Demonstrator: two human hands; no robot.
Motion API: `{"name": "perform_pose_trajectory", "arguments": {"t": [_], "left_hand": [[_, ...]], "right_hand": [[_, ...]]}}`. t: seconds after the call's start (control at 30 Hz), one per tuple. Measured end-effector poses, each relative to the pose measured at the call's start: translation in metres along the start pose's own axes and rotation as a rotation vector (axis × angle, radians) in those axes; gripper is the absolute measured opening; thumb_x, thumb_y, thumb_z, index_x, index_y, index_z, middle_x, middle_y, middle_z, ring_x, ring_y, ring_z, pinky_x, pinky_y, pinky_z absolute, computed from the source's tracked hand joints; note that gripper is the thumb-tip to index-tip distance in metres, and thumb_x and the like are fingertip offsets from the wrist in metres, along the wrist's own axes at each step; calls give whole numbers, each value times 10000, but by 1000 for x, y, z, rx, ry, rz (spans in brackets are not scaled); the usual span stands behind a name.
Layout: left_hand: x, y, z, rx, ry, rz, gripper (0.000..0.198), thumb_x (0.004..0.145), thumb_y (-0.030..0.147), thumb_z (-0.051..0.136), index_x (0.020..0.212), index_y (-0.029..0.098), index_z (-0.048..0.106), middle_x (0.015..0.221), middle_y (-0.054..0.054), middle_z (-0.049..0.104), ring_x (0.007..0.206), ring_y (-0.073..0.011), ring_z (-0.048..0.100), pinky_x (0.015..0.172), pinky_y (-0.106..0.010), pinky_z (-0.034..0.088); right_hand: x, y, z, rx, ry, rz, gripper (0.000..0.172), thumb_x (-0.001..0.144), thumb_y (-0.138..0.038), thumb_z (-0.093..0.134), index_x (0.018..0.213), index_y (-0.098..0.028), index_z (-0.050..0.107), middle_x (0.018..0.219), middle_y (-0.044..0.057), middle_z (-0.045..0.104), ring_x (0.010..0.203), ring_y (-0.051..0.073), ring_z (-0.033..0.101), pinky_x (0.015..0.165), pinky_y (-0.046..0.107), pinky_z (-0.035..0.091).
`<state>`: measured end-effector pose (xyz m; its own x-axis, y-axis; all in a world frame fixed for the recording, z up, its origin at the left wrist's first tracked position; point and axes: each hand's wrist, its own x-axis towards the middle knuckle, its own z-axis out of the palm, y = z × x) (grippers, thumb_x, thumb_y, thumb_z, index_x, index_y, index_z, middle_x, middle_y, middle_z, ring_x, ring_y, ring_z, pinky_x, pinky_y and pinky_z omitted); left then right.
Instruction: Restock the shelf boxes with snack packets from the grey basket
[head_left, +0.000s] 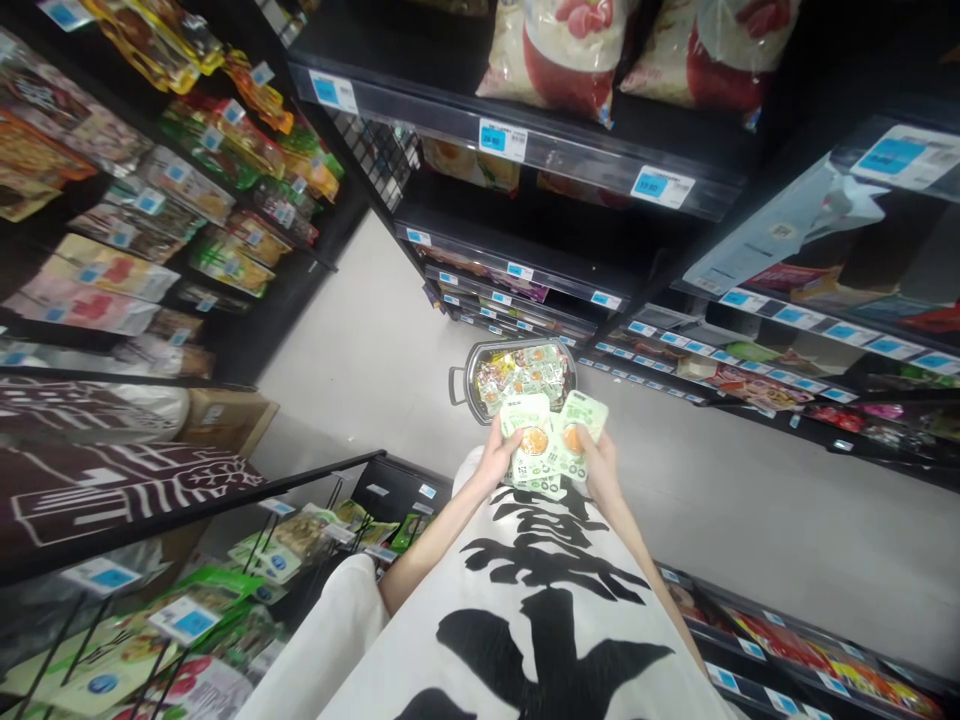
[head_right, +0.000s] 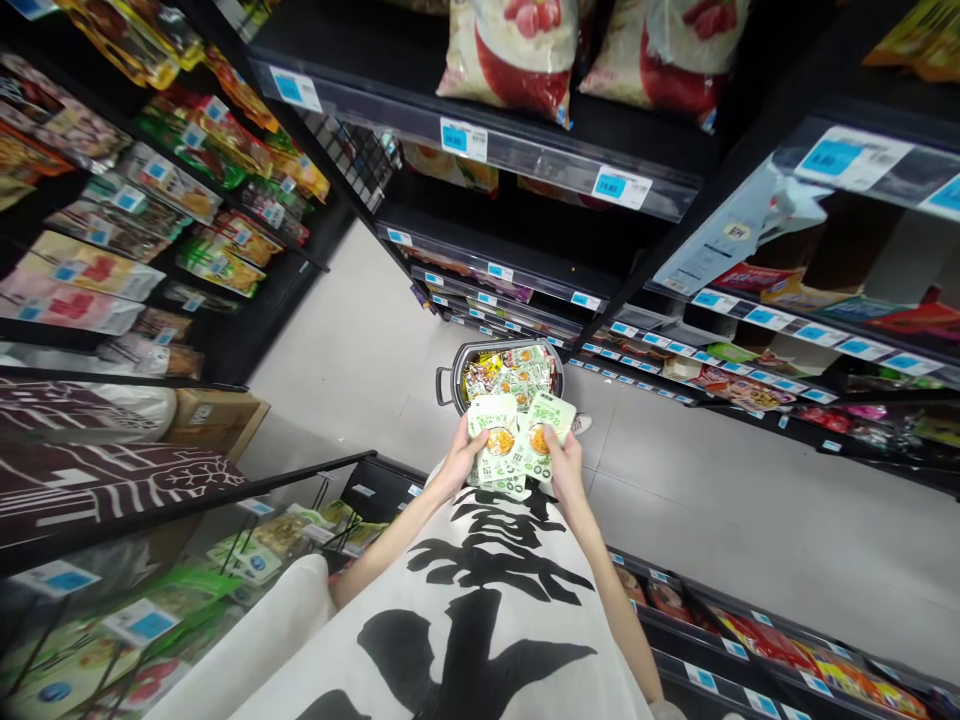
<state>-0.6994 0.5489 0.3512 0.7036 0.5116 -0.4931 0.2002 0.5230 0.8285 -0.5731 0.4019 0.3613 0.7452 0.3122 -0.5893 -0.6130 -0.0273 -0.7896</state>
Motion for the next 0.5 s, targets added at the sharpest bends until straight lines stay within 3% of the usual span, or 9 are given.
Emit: {"name": "perform_pose_trajectory", "arguments": {"t": [0.13,0.37,0.43,0.5], "left_hand": [[2,1,-1,-4,20,-44,748,907,369,654,1579,276,338,1581,-83,478,1441,-296,470,1184,-449,413],[4,6,-1,74,62,-63,730,862,298,584,1558,253,369,1563,-69,503,1407,-285,504,1173,-427,422],[4,6,0,83,51,-51,722,855,282,560,1552,249,372,1551,-70,515,1385,-282,524,1140,-418,456],[5,5,0,118,31,-35,703,863,272,541,1547,255,379,1558,-62,504,1390,-274,517,1138,-407,455]], "right_hand": [[9,7,2,138,260,-127,508,771,-516,815,1162,-221,680,1150,57,766,1037,221,730,932,372,593],[26,21,-5,87,464,-289,500,868,-549,664,1243,-225,598,1243,91,718,1107,221,700,976,402,564],[26,23,-6,14,401,-264,548,870,-570,635,1292,-226,570,1296,98,693,1153,228,675,1022,420,534],[21,23,-1,-77,197,-179,583,836,-595,654,1273,-214,600,1264,97,712,1149,257,671,1050,458,511]]}}
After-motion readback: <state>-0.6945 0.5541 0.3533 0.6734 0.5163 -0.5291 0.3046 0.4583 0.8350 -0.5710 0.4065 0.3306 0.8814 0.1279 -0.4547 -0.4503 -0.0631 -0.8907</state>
